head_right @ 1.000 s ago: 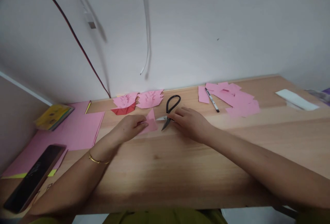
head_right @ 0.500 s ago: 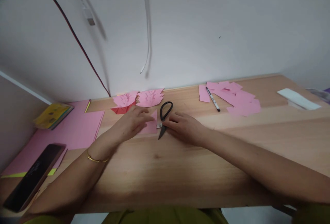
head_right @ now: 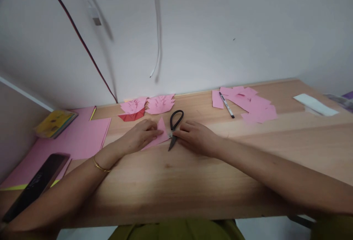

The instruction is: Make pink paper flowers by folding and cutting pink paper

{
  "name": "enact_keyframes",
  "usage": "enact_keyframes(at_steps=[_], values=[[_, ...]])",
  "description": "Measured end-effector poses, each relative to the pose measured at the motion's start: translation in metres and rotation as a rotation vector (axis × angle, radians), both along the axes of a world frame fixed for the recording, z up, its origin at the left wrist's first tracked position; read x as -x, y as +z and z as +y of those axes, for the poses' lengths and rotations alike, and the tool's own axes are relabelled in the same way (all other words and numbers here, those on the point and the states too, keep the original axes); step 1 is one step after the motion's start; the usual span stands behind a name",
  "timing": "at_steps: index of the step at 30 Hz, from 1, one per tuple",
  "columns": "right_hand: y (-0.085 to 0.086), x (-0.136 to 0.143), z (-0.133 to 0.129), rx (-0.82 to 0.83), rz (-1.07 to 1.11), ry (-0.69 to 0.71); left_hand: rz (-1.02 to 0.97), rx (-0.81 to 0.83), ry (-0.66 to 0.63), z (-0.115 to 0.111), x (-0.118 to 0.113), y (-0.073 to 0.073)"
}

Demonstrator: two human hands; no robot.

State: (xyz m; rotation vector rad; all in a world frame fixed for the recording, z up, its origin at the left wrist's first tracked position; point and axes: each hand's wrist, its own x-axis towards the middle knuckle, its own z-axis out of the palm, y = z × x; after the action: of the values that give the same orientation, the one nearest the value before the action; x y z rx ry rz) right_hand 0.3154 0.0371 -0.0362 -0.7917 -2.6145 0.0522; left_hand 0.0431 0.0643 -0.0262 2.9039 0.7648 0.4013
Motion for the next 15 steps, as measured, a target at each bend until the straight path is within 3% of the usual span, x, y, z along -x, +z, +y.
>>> enact_keyframes(at_steps=[15], values=[[-0.003, 0.010, -0.012, 0.005, 0.024, -0.031, 0.034, -0.071, 0.077, -0.004, 0.007, -0.012]])
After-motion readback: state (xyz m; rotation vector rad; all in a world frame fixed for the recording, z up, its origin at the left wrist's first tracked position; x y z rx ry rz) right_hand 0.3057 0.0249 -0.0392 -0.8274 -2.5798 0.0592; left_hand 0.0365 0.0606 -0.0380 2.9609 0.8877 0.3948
